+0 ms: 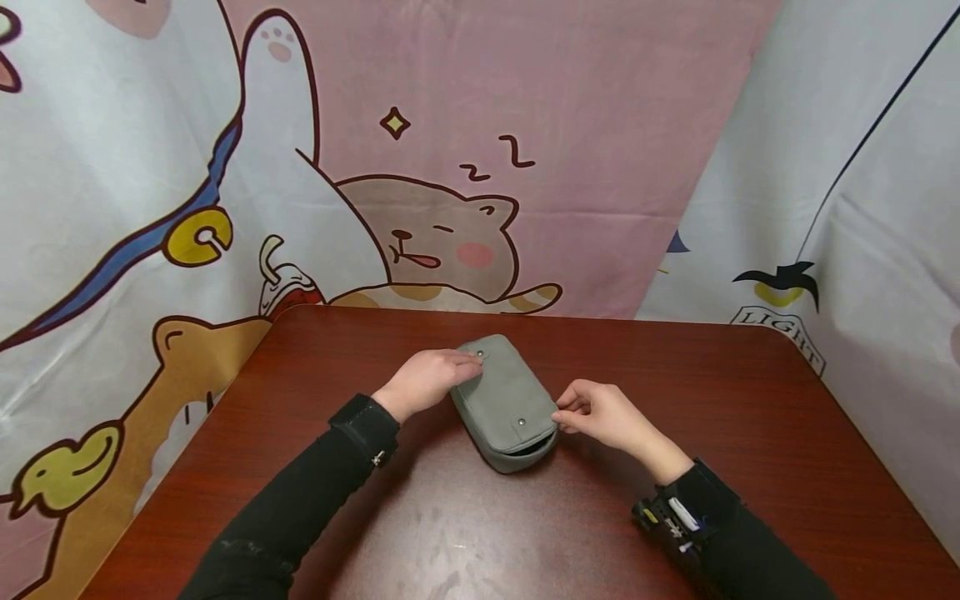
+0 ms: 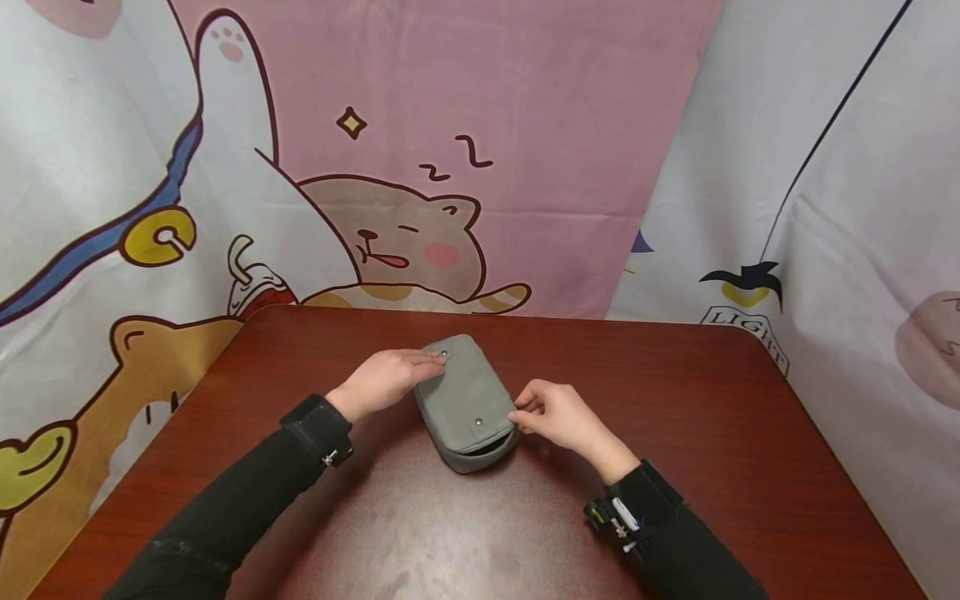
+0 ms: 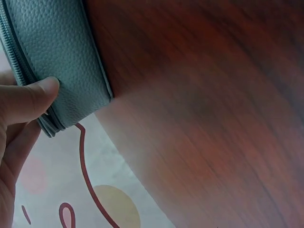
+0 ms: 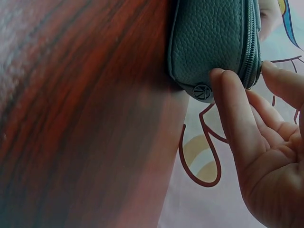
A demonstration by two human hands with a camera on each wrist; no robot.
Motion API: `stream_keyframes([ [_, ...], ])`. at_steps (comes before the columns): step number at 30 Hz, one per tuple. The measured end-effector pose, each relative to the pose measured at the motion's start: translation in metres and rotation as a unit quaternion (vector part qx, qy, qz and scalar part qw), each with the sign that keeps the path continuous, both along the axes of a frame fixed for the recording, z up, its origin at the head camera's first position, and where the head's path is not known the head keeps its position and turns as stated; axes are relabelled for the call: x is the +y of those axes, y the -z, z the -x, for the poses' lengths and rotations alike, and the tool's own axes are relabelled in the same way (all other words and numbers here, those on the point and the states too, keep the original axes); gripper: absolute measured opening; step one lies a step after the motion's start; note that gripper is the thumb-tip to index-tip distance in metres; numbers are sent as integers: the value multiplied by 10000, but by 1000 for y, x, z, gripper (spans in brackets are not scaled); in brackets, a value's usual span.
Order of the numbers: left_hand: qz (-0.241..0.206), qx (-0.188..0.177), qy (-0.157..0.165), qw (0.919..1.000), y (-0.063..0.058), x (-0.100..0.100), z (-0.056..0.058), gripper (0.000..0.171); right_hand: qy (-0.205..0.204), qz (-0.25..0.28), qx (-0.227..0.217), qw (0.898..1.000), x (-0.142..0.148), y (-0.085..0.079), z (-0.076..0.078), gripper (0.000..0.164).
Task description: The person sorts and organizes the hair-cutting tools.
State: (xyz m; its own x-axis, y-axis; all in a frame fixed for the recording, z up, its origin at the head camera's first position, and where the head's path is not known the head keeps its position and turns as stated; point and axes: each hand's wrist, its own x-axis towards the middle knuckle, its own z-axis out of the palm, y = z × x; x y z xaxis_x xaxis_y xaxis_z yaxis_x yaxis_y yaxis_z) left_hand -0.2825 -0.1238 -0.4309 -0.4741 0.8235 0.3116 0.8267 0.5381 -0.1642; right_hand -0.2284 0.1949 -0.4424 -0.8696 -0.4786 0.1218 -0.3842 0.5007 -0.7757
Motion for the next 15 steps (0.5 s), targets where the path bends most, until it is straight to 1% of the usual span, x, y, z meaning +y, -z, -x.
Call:
stream_keyframes([
  [4, -63, -84, -14, 9999, 2, -1, 2, 33, -90, -69, 75, 9999, 2, 0, -1, 15],
  [9, -111, -147, -42, 9998, 3, -1, 2, 34, -252, -200, 219, 9992, 11, -3, 1, 16],
  [11, -116, -140, -49, 9998, 3, -1, 2, 34, -214, -270, 326, 9989, 15, -4, 2, 16],
  [15, -127, -122, -43, 9998, 3, -1, 2, 33, -15, -375, 592, 9975, 21, -4, 6, 13],
])
